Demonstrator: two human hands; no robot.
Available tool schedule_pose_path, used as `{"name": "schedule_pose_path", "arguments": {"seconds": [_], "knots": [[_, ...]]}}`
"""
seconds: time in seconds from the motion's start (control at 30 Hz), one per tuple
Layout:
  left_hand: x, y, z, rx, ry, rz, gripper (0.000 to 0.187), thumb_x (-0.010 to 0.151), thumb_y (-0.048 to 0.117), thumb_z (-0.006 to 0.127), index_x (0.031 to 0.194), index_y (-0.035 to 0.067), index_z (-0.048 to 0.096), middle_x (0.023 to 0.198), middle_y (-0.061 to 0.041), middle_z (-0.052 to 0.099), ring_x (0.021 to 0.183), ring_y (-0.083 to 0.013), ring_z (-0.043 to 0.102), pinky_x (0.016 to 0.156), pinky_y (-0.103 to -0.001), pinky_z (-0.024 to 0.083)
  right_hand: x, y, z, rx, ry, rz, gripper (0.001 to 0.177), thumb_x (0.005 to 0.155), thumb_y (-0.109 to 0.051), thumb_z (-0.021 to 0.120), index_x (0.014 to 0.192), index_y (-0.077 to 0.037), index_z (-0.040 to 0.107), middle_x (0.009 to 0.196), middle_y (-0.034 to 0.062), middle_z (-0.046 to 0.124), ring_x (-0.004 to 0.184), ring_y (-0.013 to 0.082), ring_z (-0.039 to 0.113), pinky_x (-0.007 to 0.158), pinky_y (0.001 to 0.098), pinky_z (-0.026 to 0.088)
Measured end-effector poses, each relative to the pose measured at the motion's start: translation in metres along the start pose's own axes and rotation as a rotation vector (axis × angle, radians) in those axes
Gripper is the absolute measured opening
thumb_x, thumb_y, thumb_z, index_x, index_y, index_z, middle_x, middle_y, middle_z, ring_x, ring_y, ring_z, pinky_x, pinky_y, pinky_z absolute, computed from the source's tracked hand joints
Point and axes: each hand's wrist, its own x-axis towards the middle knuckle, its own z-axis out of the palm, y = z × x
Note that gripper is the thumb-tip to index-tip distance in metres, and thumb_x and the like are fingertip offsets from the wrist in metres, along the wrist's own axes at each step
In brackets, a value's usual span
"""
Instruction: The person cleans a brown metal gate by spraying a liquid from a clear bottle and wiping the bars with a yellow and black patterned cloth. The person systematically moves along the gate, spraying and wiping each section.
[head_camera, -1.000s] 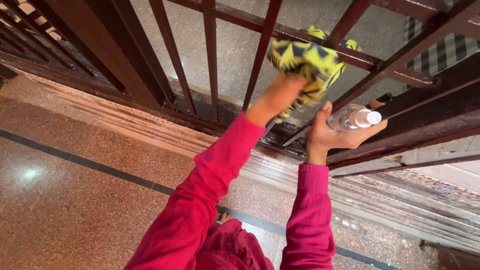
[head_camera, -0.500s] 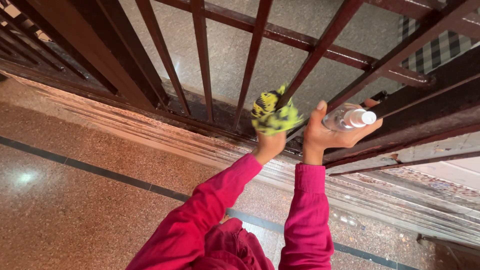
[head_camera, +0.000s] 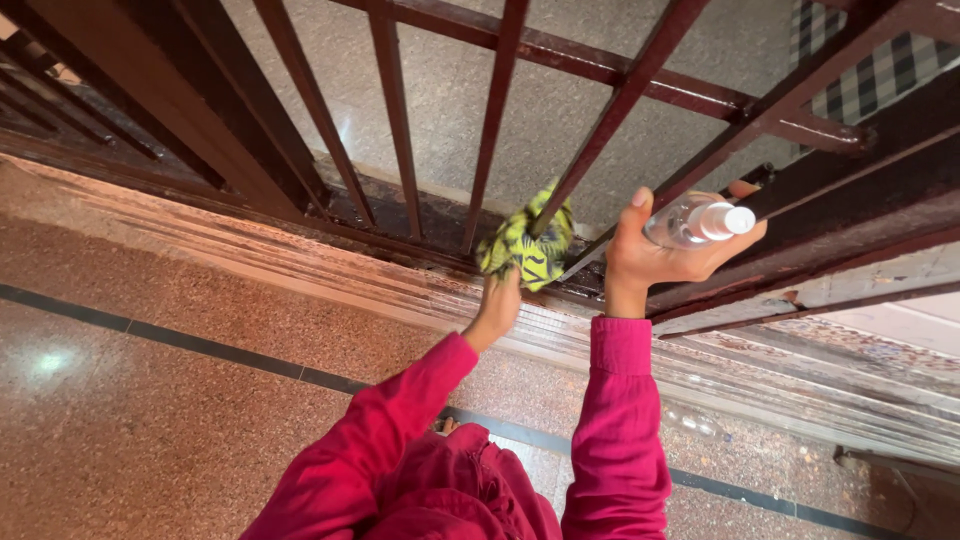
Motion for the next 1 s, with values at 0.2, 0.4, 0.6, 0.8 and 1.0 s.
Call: {"name": "schedule_pose_path", "arguments": {"seconds": [0.2,0.4,0.6,0.8,1.0], "knots": [[-0.082,-0.028,-0.032,0.434,0.559,0.290,0.033,0.107,0.011,0.037,0.129,-0.006,0.057,0.128,-0.020,0.060,0.122,-0.0307,0.056,0.110,-0.040,0.043,-0.003,0.009,0.002,-0.019,0.026,-0.001,0.094,0.096,-0.042,0.084,0.153,0.006,0.027,0.138,0.0118,0.051,0.101,0.0206,0.063,0.092,0.0341,0.052],[-0.070,-0.026,-0.046,0.567,0.319,0.259,0.022,0.103,0.006,0.049,0.118,-0.003,0.064,0.115,-0.018,0.067,0.111,-0.0333,0.062,0.102,-0.044,0.048,0.000,0.005,0.005,0.012,0.038,0.034,0.095,0.093,-0.048,0.082,0.150,0.007,0.030,0.139,0.0168,0.050,0.095,0.0180,0.063,0.086,0.0321,0.052],[0.005,0.123,0.016,0.299,0.269,0.502,0.019,0.100,0.003,0.055,0.117,-0.001,0.063,0.116,-0.013,0.066,0.110,-0.0296,0.061,0.103,-0.044,0.047,-0.001,0.003,0.006,-0.021,0.048,0.025,0.105,0.094,-0.051,0.081,0.153,0.009,0.019,0.111,0.0089,0.062,0.103,0.0207,0.062,0.100,0.0349,0.048],[0.065,0.230,-0.018,-0.320,-0.072,0.351,0.042,0.105,0.015,0.056,0.144,0.008,0.041,0.132,-0.009,0.061,0.118,-0.0196,0.066,0.097,-0.036,0.060,0.001,0.002,0.005,-0.104,0.036,-0.020,0.096,0.092,-0.053,0.077,0.148,0.007,0.028,0.099,0.0083,0.062,0.117,0.0270,0.057,0.110,0.0396,0.042],[0.121,0.250,-0.057,-0.930,-0.422,-0.048,0.054,0.102,0.034,0.051,0.140,-0.002,0.037,0.131,-0.017,0.062,0.121,-0.0273,0.064,0.109,-0.040,0.054,0.006,-0.005,0.007,-0.108,0.056,-0.029,0.085,0.093,-0.059,0.074,0.133,0.007,0.036,0.094,0.0064,0.060,0.102,0.0229,0.063,0.115,0.0447,0.039]]}}
